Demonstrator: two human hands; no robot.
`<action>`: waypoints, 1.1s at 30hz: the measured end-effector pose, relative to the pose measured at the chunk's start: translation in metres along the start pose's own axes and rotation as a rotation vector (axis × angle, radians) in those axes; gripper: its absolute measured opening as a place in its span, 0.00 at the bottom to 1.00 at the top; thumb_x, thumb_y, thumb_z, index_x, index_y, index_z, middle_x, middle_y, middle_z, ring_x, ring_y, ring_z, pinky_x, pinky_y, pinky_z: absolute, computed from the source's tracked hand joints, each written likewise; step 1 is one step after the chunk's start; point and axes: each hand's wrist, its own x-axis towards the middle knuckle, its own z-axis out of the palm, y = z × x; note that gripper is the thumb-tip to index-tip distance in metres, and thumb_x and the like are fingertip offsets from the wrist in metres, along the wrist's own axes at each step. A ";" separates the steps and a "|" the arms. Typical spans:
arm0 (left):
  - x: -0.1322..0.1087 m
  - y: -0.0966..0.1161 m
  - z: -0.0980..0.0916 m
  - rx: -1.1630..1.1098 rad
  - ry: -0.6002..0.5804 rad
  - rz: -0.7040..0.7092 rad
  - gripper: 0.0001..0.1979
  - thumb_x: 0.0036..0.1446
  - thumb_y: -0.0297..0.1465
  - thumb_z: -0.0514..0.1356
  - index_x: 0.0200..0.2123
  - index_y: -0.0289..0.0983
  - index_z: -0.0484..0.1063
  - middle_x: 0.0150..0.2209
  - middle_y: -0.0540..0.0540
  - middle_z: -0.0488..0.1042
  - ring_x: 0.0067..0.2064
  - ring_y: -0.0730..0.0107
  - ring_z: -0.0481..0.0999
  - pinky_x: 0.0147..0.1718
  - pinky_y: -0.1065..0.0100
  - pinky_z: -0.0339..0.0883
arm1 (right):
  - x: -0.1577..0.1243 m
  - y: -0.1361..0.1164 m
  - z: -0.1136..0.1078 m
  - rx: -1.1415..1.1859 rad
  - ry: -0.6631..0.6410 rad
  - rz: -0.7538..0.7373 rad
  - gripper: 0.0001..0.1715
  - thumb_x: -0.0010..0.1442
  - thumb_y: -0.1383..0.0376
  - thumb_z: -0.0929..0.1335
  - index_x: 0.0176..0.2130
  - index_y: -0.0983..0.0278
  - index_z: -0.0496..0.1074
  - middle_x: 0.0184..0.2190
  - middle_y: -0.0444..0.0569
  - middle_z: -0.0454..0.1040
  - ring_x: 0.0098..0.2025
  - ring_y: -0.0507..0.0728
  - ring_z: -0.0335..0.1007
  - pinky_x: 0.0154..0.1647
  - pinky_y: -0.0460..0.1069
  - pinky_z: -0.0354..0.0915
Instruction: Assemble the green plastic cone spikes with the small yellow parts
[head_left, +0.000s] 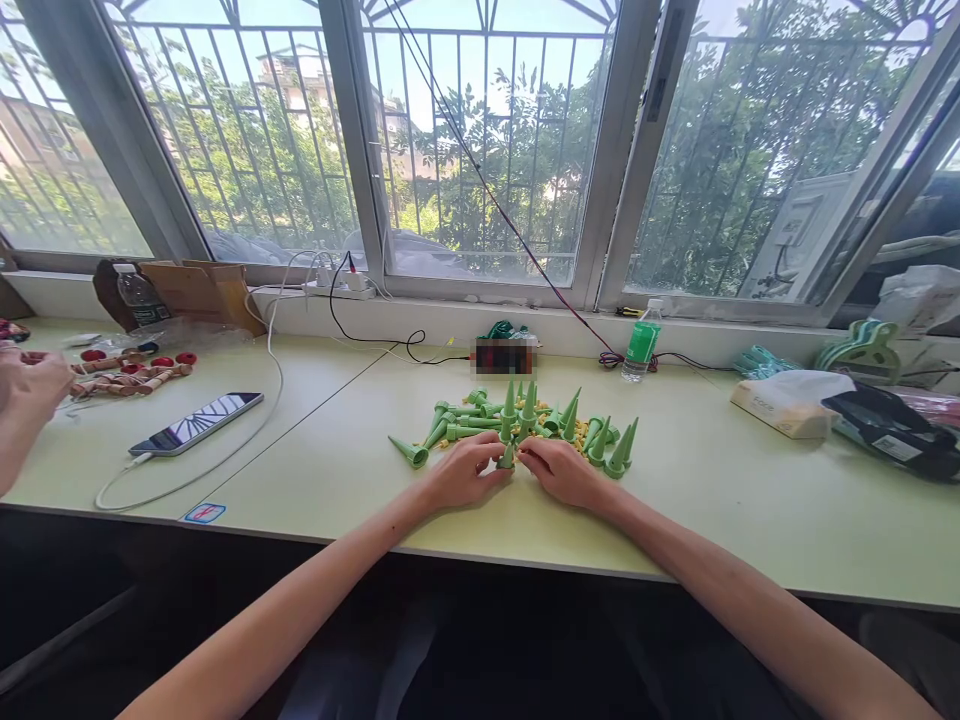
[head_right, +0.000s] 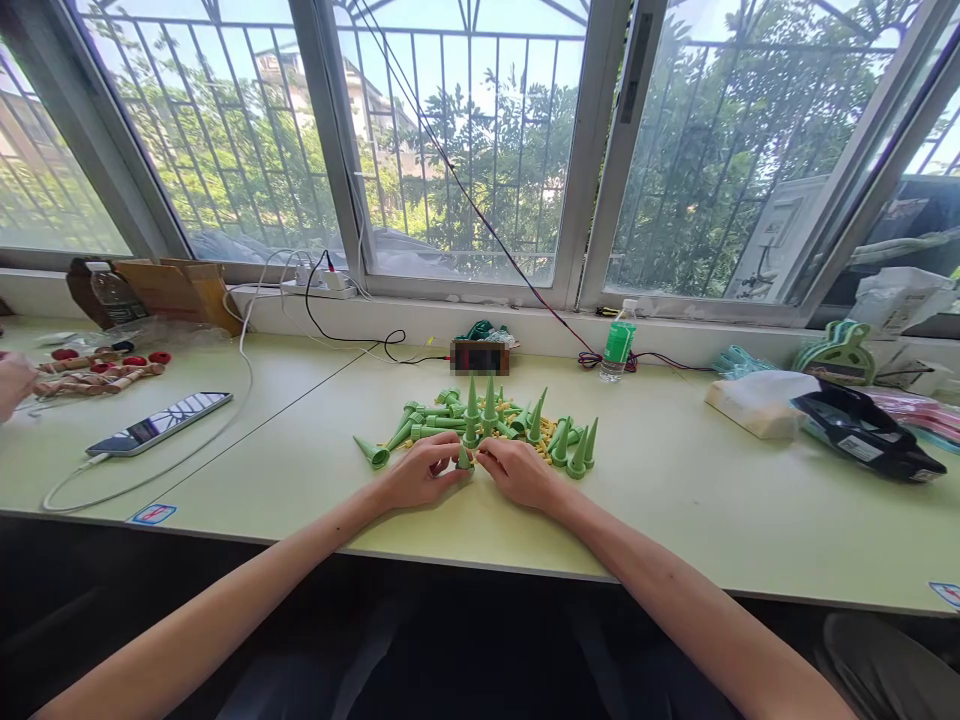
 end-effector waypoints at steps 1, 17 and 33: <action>0.000 0.000 0.001 -0.008 0.017 -0.007 0.07 0.61 0.31 0.60 0.30 0.36 0.71 0.31 0.50 0.65 0.28 0.75 0.63 0.28 0.72 0.58 | 0.000 0.000 0.000 0.007 0.007 -0.003 0.12 0.73 0.63 0.61 0.41 0.62 0.71 0.35 0.48 0.76 0.35 0.55 0.71 0.38 0.48 0.62; 0.007 0.009 -0.007 -0.348 0.020 -0.169 0.11 0.61 0.36 0.60 0.34 0.33 0.75 0.31 0.48 0.68 0.29 0.76 0.64 0.24 0.75 0.60 | -0.001 0.004 0.001 -0.002 0.097 -0.071 0.13 0.71 0.63 0.64 0.54 0.62 0.68 0.41 0.52 0.79 0.37 0.56 0.76 0.40 0.49 0.67; 0.006 0.009 -0.008 -0.346 -0.044 -0.181 0.09 0.59 0.33 0.61 0.32 0.33 0.75 0.28 0.51 0.66 0.29 0.77 0.65 0.24 0.76 0.60 | -0.003 0.007 -0.001 -0.006 0.057 -0.136 0.10 0.72 0.64 0.63 0.50 0.62 0.71 0.40 0.50 0.80 0.36 0.56 0.77 0.37 0.47 0.66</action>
